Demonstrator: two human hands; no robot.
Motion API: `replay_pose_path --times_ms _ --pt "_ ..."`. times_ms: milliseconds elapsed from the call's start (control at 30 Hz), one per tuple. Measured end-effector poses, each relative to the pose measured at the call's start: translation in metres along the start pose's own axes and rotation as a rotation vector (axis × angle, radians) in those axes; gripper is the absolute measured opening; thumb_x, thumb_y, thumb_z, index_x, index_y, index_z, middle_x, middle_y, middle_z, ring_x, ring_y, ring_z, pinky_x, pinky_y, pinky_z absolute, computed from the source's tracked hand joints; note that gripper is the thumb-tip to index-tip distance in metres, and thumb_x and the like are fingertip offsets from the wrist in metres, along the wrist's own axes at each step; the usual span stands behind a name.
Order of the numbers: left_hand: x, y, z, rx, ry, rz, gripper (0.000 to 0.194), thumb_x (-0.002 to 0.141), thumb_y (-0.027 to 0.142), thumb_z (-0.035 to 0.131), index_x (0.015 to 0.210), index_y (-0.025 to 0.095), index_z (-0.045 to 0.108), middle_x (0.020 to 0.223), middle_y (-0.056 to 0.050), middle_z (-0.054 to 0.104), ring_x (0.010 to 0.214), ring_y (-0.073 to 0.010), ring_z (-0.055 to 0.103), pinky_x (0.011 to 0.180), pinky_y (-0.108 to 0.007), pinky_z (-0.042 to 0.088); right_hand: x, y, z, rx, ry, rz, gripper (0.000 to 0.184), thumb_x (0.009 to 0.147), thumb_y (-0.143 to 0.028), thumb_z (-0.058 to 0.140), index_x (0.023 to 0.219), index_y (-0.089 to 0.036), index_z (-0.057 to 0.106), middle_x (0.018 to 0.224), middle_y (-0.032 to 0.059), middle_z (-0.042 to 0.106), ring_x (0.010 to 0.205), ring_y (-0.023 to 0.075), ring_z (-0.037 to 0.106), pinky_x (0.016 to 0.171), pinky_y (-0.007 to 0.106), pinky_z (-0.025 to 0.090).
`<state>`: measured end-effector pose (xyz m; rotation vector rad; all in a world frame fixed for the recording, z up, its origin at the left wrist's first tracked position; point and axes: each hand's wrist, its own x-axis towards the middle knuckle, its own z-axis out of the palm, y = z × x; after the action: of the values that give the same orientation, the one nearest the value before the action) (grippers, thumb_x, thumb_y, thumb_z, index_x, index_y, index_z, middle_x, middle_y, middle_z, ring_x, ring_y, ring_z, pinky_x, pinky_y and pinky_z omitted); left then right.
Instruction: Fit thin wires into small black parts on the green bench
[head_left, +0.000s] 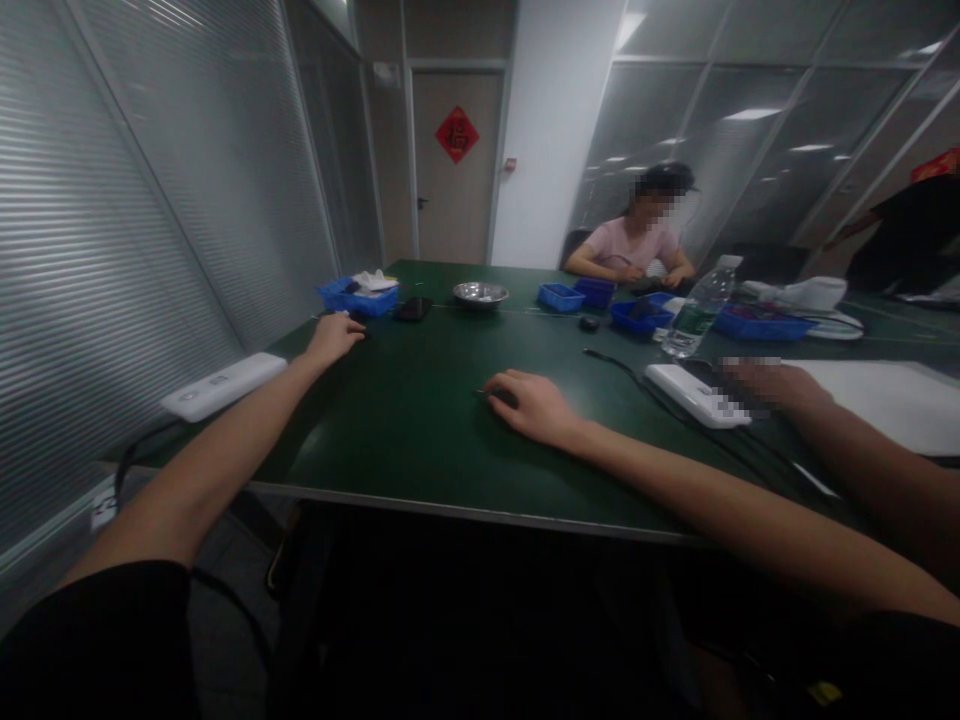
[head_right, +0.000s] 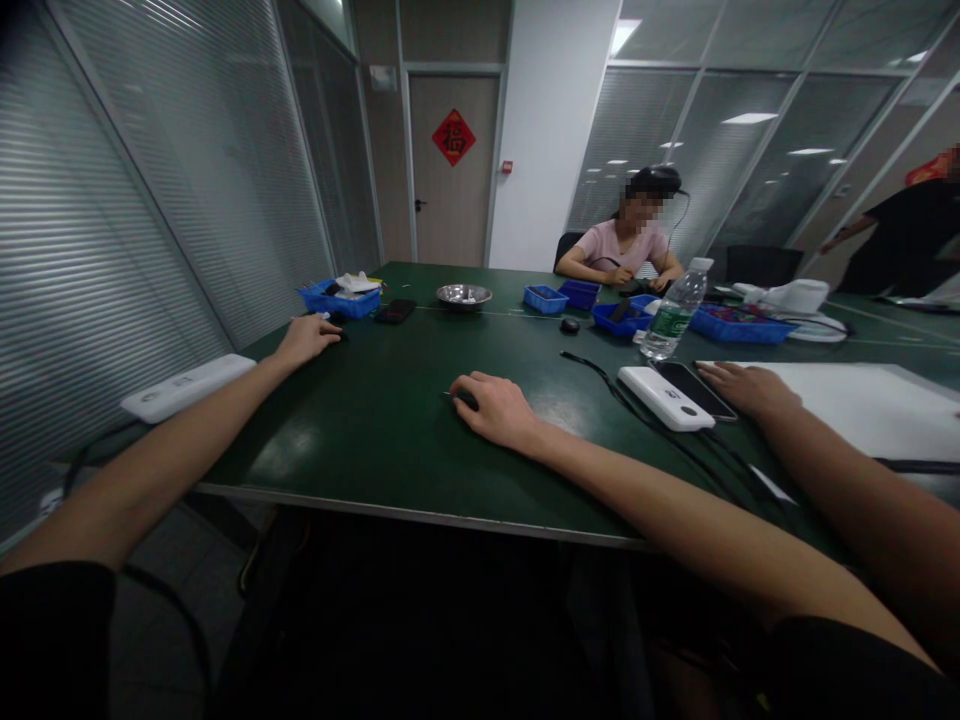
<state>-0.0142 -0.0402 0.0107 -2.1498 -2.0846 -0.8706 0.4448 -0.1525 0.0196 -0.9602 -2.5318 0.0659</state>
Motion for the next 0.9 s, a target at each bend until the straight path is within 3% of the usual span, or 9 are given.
replay_pose_path --times_ms 233,500,900 --pt "0.000 -0.001 0.004 0.072 0.024 0.049 0.030 0.087 0.028 0.071 0.113 0.019 0.082 0.118 -0.012 0.075 0.114 -0.0316 0.066 0.106 -0.041 0.047 0.000 -0.001 -0.001 0.003 -0.011 0.006 0.022 0.099 -0.031 0.059 0.117 -0.023 0.068 0.107 0.0067 0.070 0.087 0.0193 0.064 0.076 0.031 0.045" --pt "0.002 -0.004 0.005 -0.020 0.035 -0.075 0.028 0.084 0.028 0.077 0.110 0.022 0.084 0.106 -0.009 0.080 0.101 -0.0281 0.073 0.099 -0.035 0.052 -0.001 0.000 0.000 -0.013 -0.021 0.013 0.023 0.100 -0.032 0.058 0.119 -0.023 0.067 0.108 0.0060 0.070 0.086 0.0183 0.064 0.076 0.030 0.044" --pt "0.003 -0.010 0.010 -0.144 0.056 -0.105 0.023 0.080 0.029 0.080 0.102 0.023 0.085 0.098 -0.007 0.081 0.100 -0.0275 0.074 0.099 -0.037 0.053 0.000 -0.001 -0.001 -0.011 -0.025 0.005 0.024 0.101 -0.033 0.057 0.119 -0.023 0.067 0.109 0.0059 0.069 0.086 0.0182 0.063 0.075 0.029 0.044"
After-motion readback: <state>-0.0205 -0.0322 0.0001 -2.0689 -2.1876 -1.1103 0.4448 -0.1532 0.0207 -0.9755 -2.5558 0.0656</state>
